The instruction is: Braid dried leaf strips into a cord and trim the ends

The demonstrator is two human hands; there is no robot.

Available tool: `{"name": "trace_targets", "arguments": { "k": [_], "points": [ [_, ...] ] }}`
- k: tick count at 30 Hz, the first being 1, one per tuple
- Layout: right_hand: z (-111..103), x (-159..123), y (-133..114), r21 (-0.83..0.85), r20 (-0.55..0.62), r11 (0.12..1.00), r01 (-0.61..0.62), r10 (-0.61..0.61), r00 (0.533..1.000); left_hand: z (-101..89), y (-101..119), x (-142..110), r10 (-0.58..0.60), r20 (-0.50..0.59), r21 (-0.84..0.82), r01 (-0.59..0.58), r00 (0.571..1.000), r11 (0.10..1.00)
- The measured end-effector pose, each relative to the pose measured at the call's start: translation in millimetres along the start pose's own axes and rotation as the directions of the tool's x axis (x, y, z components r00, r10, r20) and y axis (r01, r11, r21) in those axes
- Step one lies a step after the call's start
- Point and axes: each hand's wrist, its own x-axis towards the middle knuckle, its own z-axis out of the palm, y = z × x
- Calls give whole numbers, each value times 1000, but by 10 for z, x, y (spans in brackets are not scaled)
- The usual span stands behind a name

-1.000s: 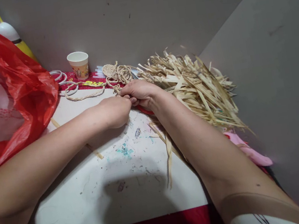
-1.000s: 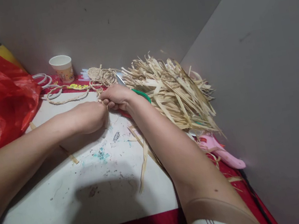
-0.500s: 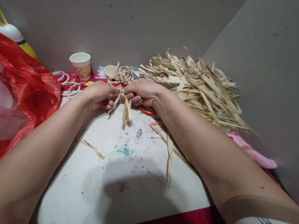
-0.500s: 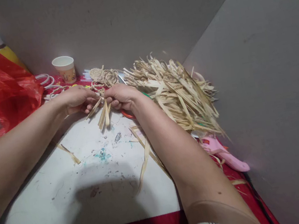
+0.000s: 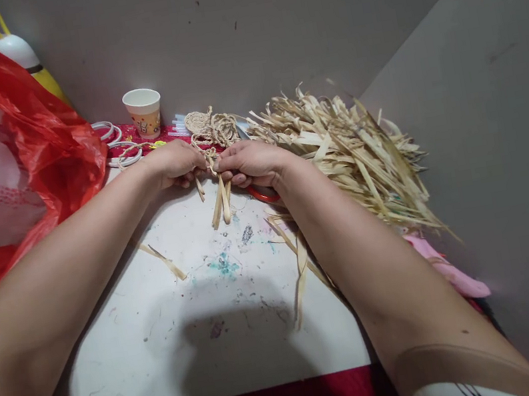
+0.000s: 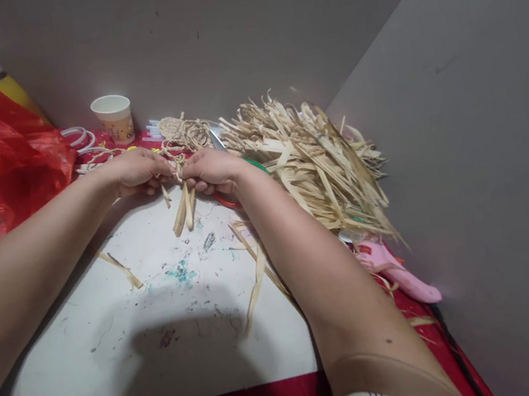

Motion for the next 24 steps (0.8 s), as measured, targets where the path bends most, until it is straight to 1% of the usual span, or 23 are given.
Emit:
{"name": "trace_targets", "arguments": {
  "k": [5,10,18,24],
  "points": [
    [35,1,19,-234,-100,972,37,-62,993,15,-14,13,10,-11,48,-9,1000,999],
    [61,-21,6,-431,-155,901,51,-129,979,15,-12,18,5,8,51,-6,1000,999],
    [101,-80,-52,-701,-154,711,56,-227,962,-15,-36,28,-17,39,43,15,999,999],
    [125,-46,-71,-829,-127,555,73,-312,941,-35,-14,-11,-28,78,28,26,997,999]
  ]
}}
